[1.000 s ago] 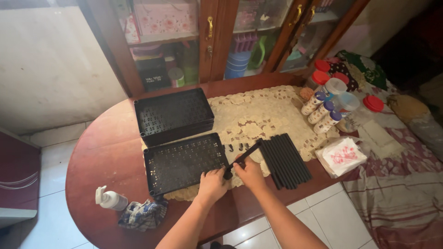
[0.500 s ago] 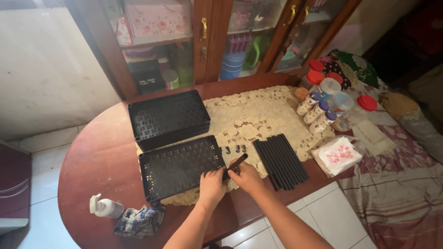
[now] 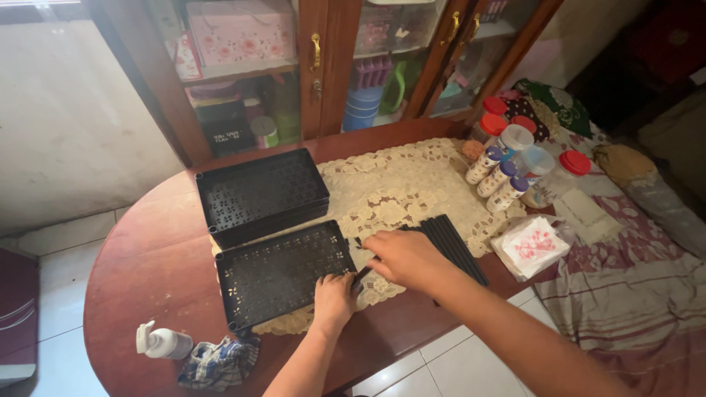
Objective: The person assembles a two-tiered black plastic stand by inserting cylindrical legs into corner holes on each tray. They attach four legs to the bottom tray, then place the top tray on the legs and insert four more legs into the top tray. The person adjusts the trays to ensure stability.
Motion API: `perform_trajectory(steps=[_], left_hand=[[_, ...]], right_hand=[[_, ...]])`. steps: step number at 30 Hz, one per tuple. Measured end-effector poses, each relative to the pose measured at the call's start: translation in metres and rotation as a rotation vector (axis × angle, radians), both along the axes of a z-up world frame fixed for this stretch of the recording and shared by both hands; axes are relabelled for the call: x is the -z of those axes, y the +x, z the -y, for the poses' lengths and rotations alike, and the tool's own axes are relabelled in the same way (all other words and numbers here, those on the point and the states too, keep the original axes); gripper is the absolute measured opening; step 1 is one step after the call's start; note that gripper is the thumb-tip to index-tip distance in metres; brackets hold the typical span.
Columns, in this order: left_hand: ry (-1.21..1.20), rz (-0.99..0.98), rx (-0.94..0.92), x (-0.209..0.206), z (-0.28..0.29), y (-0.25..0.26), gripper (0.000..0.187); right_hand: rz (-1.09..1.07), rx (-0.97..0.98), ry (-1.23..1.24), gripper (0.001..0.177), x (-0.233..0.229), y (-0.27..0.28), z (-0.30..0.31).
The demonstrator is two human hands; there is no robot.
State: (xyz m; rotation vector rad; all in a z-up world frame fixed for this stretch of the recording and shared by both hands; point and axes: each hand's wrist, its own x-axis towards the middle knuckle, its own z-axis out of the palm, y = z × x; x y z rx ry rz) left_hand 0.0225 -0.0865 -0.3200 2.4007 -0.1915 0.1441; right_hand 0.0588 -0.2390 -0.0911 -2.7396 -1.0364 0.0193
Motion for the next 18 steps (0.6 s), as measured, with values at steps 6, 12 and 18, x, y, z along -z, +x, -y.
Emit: perform_trajectory(steps=[6,12,18], left_hand=[[-0.016,0.117,0.023,0.015,-0.003,0.003,0.031],[-0.007,0.082,0.012,0.006,-0.005,0.002,0.033],[0.005,0.091,0.021,0.002,-0.006,0.004,0.027]], right_hand=[[-0.024,-0.069,-0.22,0.015,0.01,0.009,-0.014],[-0.112,0.0,-0.192,0.017,0.015,0.016,-0.02],[-0.184,0.113,-0.179,0.021,0.016,0.019,-0.017]])
